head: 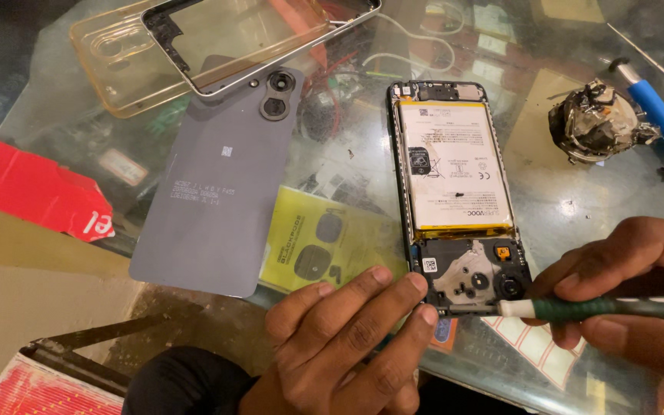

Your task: The person repairs a disassembled smartphone on a glass counter, using a screwdriver to unscrew and pry at internal components near the battery while holding the phone steady with the other hand. The phone's back cover and a second phone lie nearby on the counter.

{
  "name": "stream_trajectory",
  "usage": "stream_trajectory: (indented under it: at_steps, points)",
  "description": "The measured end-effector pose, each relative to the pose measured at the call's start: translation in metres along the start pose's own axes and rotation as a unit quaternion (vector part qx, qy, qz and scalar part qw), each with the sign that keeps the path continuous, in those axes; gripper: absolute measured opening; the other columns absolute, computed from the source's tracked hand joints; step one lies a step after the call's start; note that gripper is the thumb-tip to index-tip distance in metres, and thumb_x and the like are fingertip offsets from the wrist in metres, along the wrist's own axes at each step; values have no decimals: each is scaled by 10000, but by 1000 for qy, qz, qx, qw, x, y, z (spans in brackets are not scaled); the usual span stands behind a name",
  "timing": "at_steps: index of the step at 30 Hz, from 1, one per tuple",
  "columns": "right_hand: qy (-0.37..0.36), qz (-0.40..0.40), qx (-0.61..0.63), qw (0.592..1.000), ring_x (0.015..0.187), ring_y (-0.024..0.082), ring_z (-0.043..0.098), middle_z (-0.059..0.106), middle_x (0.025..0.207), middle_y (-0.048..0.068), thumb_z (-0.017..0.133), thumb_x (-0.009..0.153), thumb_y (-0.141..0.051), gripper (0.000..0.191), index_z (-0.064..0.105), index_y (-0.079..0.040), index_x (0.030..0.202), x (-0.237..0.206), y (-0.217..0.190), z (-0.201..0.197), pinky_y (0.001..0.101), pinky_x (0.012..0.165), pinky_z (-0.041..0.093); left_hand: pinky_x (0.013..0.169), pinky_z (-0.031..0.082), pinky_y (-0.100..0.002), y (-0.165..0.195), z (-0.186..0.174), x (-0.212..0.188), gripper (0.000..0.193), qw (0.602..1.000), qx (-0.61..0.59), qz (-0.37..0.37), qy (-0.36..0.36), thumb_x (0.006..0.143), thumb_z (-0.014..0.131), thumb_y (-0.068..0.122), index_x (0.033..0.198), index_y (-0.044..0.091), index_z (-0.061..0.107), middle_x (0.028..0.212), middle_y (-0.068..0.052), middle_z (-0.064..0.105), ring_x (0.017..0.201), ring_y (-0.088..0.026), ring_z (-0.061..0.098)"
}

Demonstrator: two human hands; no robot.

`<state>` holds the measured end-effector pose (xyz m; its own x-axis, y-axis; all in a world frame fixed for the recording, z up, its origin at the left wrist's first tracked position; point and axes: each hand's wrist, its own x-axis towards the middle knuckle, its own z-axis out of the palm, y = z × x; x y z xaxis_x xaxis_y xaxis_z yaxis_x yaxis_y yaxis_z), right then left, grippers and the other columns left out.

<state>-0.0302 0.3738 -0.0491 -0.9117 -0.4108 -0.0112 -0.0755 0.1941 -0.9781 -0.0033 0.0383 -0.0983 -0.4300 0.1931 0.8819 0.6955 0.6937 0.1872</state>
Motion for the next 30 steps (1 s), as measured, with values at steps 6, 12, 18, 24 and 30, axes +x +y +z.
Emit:
stream_trajectory:
  at_steps: [6, 12, 18, 24, 30]
  points:
    - [-42, -14, 21, 999, 867, 305, 719, 665, 1007, 278, 690, 820, 122, 358, 616, -38, 1131, 1, -2, -5, 477, 805, 704, 1085, 366, -332, 2, -1, 2, 255, 1000, 1, -7, -12, 997, 526, 238, 1179, 223, 705, 1197, 4, 798, 1140, -148, 729]
    - [-46, -61, 38, 996, 855, 312, 688, 643, 968, 241, 679, 932, -79, 285, 602, -82, 1206, 11, -7, -11, 490, 779, 661, 1022, 360, -316, 1, 1, 6, 173, 1000, 13, 6, 17, 946, 581, 250, 1067, 222, 700, 1101, -1, 789, 1045, -147, 719]
    - [77, -147, 56, 984, 777, 299, 652, 646, 907, 203, 672, 987, -249, 267, 606, -111, 1207, 20, 6, 7, 474, 767, 586, 1082, 372, -340, 0, -5, 3, 270, 999, -10, -5, -32, 967, 552, 237, 1179, 211, 717, 1209, -14, 790, 1140, -169, 734]
    - [106, -212, -13, 971, 1006, 241, 634, 590, 1078, 98, 565, 1167, -355, 223, 599, -136, 1199, 33, 12, 5, 428, 957, 565, 1088, 358, -331, -3, 1, 0, 307, 1000, -12, 17, 6, 946, 510, 202, 1180, 181, 708, 1213, -27, 789, 1110, -178, 750]
    - [99, -250, 39, 963, 1156, 245, 667, 618, 1265, 97, 540, 1178, -330, 239, 553, -135, 1314, 56, -34, 56, 486, 1086, 570, 1091, 359, -343, 2, -2, 0, 290, 999, -46, -16, 3, 970, 500, 202, 1158, 166, 717, 1212, -44, 788, 1119, -180, 760]
